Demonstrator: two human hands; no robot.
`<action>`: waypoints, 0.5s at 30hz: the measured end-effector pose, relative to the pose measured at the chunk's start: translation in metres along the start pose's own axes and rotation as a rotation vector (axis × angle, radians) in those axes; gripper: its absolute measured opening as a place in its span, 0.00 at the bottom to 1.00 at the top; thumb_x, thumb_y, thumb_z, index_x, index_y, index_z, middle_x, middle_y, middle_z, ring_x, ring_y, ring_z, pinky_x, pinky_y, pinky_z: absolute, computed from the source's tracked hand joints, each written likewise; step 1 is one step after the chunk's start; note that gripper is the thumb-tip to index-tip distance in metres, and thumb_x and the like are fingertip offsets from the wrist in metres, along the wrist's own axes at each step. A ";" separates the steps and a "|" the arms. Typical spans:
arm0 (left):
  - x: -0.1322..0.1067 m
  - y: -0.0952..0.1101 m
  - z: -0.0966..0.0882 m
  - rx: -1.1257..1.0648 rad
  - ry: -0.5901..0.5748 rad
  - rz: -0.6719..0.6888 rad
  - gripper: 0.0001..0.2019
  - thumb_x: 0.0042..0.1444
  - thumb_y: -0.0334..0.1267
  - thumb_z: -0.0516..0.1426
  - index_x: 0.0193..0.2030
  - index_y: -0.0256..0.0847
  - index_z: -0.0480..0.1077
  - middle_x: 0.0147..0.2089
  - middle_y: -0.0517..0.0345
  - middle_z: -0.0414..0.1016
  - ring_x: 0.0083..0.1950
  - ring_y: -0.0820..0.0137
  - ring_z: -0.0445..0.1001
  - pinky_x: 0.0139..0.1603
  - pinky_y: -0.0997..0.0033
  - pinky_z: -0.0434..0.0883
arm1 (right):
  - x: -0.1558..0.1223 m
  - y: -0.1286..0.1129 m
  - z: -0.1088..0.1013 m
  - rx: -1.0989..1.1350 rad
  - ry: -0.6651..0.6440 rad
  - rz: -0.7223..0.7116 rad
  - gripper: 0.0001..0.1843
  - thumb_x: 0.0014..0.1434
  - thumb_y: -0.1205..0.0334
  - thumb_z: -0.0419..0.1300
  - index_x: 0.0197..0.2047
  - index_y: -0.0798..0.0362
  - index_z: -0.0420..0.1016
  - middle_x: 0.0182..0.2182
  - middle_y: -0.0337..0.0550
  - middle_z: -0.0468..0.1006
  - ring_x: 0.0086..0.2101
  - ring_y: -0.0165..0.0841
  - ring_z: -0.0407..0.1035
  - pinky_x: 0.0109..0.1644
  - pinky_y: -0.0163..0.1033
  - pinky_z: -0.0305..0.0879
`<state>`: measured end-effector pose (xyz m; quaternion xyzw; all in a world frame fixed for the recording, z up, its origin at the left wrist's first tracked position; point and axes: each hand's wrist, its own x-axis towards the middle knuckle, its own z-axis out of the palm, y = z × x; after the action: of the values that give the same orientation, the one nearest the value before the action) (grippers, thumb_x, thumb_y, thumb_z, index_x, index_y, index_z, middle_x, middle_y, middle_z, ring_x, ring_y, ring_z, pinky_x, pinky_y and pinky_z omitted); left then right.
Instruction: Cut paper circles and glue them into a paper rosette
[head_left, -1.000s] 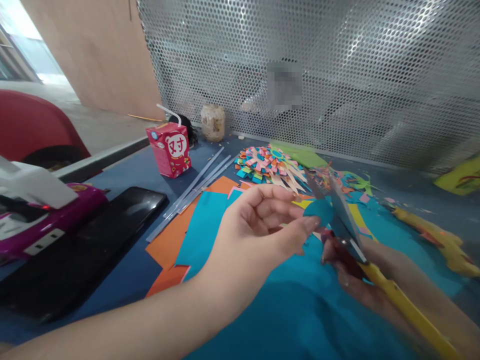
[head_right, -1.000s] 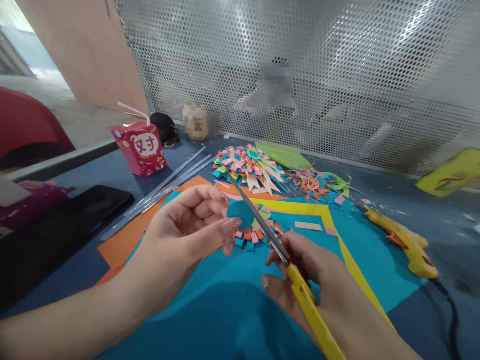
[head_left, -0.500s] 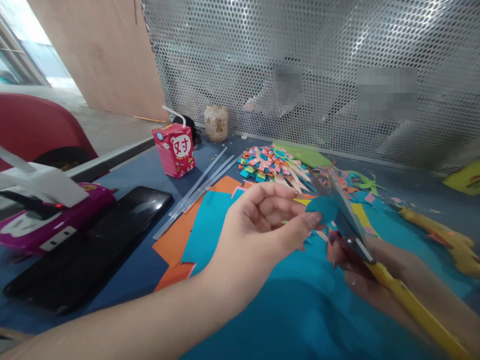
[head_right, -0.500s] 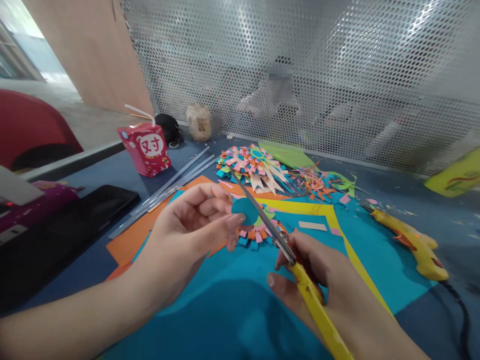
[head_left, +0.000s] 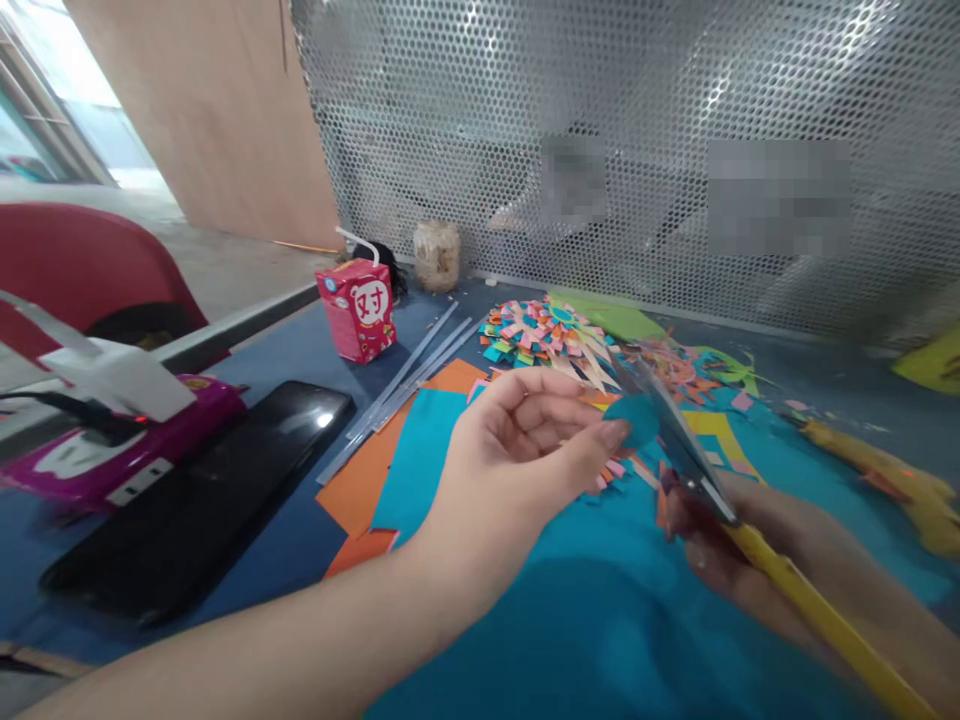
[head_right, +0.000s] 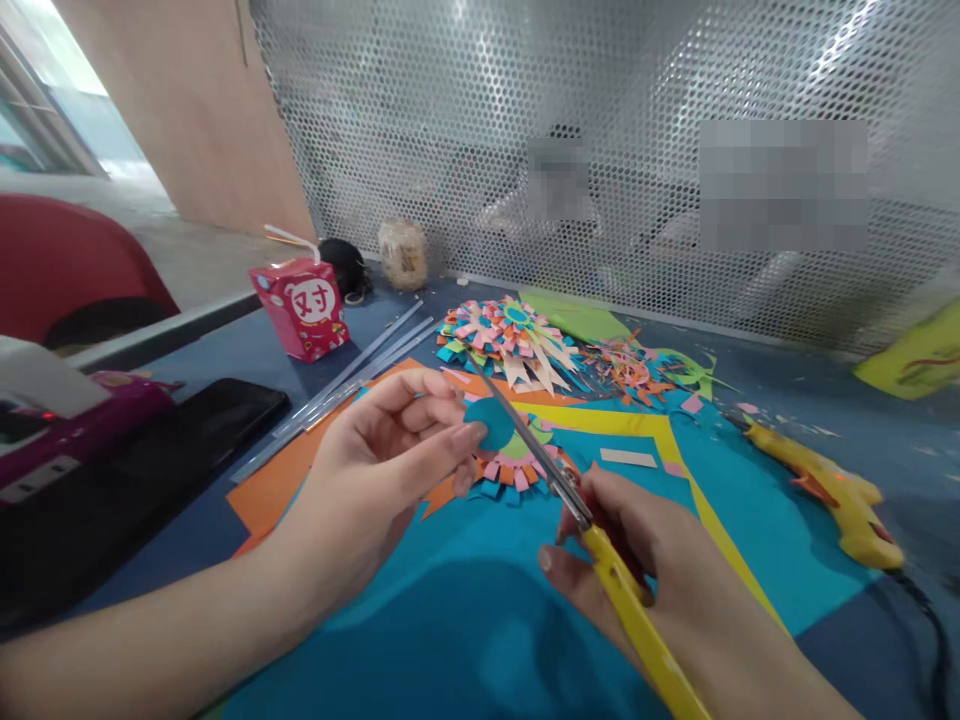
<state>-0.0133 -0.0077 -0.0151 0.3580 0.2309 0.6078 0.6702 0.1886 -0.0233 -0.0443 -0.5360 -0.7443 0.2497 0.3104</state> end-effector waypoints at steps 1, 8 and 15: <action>0.000 0.000 0.000 -0.005 -0.002 0.006 0.10 0.46 0.24 0.62 0.32 0.37 0.66 0.24 0.67 0.72 0.22 0.82 0.70 0.24 0.84 0.70 | 0.000 0.001 -0.002 -0.026 -0.096 -0.073 0.12 0.52 0.47 0.58 0.28 0.46 0.68 0.23 0.38 0.74 0.21 0.32 0.70 0.19 0.31 0.69; 0.001 -0.001 0.000 -0.019 0.010 0.027 0.09 0.46 0.24 0.62 0.31 0.35 0.66 0.24 0.66 0.72 0.22 0.82 0.70 0.24 0.84 0.71 | 0.003 0.006 -0.013 -0.316 -0.083 -0.197 0.10 0.56 0.50 0.55 0.30 0.47 0.67 0.27 0.41 0.76 0.27 0.36 0.73 0.25 0.35 0.72; 0.003 0.000 -0.002 -0.049 -0.013 0.041 0.09 0.48 0.24 0.61 0.33 0.36 0.66 0.24 0.66 0.73 0.22 0.82 0.72 0.23 0.85 0.70 | 0.003 -0.001 -0.011 -0.307 -0.106 -0.121 0.15 0.55 0.46 0.54 0.28 0.48 0.68 0.26 0.41 0.75 0.26 0.36 0.71 0.26 0.36 0.71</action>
<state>-0.0143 -0.0042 -0.0159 0.3499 0.2041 0.6246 0.6676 0.1951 -0.0204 -0.0357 -0.5175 -0.8199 0.1419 0.1995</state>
